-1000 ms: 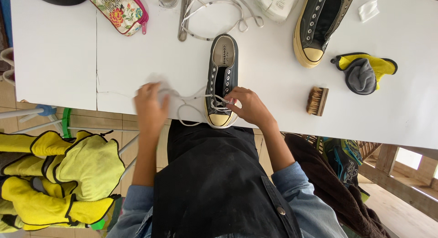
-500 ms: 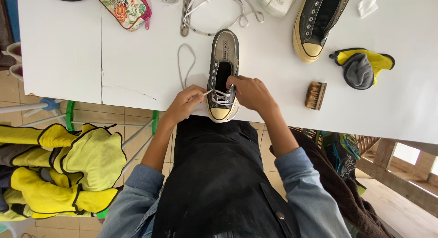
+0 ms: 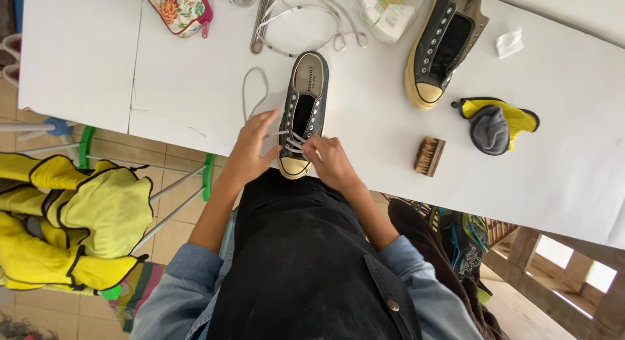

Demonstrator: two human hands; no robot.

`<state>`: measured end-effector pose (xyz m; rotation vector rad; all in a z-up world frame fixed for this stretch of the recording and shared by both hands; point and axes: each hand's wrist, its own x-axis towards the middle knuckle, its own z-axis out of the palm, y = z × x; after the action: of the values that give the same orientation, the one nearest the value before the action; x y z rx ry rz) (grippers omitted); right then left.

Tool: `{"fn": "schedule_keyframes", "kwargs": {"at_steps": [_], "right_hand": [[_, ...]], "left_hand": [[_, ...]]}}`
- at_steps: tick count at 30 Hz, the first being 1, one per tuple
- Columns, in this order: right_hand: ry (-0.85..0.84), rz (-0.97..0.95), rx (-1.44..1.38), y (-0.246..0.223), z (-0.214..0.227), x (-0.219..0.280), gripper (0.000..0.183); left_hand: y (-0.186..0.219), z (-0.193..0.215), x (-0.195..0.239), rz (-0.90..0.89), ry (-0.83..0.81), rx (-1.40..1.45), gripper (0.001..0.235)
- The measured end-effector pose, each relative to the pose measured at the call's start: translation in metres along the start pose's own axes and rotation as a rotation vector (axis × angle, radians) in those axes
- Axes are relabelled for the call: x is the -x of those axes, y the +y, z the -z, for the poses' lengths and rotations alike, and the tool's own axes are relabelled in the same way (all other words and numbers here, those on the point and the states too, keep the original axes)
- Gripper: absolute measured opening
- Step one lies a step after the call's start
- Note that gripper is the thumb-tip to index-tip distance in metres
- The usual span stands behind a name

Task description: The person threads white shoelaces through the eyelets of a black and yellow sneaker placed on a white table. They pull the laces tight and tie them into a knot.

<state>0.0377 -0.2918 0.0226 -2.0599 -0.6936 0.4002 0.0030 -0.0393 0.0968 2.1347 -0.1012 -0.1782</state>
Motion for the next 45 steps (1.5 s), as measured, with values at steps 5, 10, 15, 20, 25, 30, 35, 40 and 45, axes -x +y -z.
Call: {"fn": "schedule_keyframes", "kwargs": {"at_steps": [5, 10, 15, 20, 25, 30, 35, 40, 45], "right_hand": [[-0.263, -0.184, -0.565, -0.061, 0.055, 0.008, 0.025], [-0.326, -0.252, -0.753, -0.088, 0.077, 0.020, 0.036], [-0.191, -0.253, -0.797, -0.070, 0.080, 0.023, 0.037], [-0.221, -0.171, -0.489, -0.094, 0.071, 0.001, 0.026], [-0.200, -0.189, -0.218, -0.086, 0.066, -0.006, 0.021], [-0.174, -0.294, -0.253, -0.075, 0.079, 0.001, 0.023], [-0.229, -0.258, -0.227, -0.081, 0.062, -0.004, 0.022], [-0.224, -0.239, -0.193, -0.071, 0.060, -0.002, 0.023], [-0.225, -0.249, -0.176, -0.069, 0.068, -0.007, 0.022]], "left_hand": [[0.019, -0.010, -0.003, -0.111, -0.285, 0.004, 0.052], [0.007, 0.013, 0.004, -0.234, -0.236, 0.570, 0.033], [-0.069, 0.040, -0.001, 0.017, 0.109, -0.300, 0.029], [-0.012, 0.020, -0.013, -0.099, -0.119, -0.016, 0.040], [0.023, 0.019, -0.023, -0.080, -0.264, 0.251, 0.034], [0.025, 0.045, -0.019, 0.236, -0.479, -0.268, 0.016], [0.044, 0.030, -0.025, 0.127, -0.513, 0.057, 0.063], [0.018, 0.010, -0.028, 0.033, -0.380, 0.101, 0.029], [0.034, 0.011, -0.042, -0.002, -0.438, 0.120, 0.047]]}}
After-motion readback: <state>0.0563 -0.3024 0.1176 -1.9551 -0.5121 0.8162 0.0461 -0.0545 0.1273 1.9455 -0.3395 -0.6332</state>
